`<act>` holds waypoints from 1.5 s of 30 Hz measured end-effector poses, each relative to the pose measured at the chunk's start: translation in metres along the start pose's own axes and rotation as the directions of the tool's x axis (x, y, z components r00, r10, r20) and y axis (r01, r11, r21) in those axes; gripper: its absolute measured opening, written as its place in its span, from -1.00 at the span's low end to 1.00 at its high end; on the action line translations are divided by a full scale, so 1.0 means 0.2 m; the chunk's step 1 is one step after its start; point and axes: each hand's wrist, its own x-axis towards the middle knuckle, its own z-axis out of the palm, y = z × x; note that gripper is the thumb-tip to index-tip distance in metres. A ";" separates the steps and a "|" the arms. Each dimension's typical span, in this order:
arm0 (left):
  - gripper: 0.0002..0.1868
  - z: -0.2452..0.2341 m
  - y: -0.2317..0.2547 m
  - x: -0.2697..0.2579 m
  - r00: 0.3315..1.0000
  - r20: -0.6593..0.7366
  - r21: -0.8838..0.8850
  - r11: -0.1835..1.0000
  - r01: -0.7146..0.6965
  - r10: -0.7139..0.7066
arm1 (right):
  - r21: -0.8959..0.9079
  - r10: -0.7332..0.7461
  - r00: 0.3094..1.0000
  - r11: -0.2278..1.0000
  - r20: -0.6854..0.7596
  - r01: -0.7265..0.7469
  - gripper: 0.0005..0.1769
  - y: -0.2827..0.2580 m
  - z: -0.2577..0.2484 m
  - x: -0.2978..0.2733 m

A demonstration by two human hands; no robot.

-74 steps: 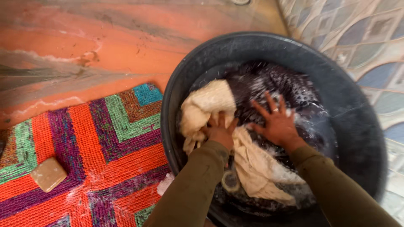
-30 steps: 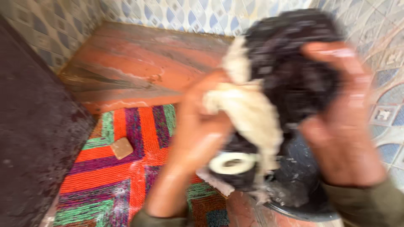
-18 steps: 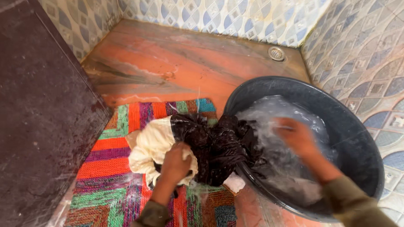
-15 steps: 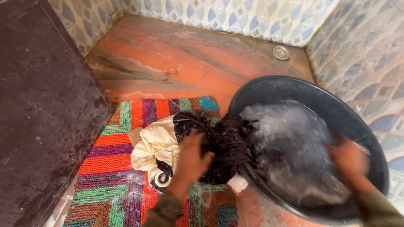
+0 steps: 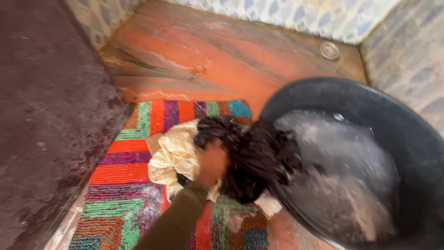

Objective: The person washes dark and light garments in a black basin, then scrubs a colorful woven mat on the floor using a bar of soap and a brush. They rinse the mat with water from a wall tap and continue scrubbing until the mat is saturated with suds.

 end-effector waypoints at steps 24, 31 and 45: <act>-0.54 0.16 -0.27 0.17 0.979 0.202 -0.378 0.924 0.065 0.014 | 0.887 -0.515 0.848 0.324 -0.128 0.330 -0.55 -1.38 -0.48 -0.68; -0.17 0.03 -0.19 -0.02 0.986 -0.105 -0.534 0.844 0.053 -0.129 | 0.862 -0.524 0.848 0.390 -0.080 0.323 -0.57 -1.30 -0.47 -0.91; -0.29 0.10 0.00 -0.07 0.975 0.148 0.168 0.976 0.139 -0.165 | -0.211 -0.926 0.264 0.324 -0.269 0.922 -0.60 -1.49 -0.61 -1.67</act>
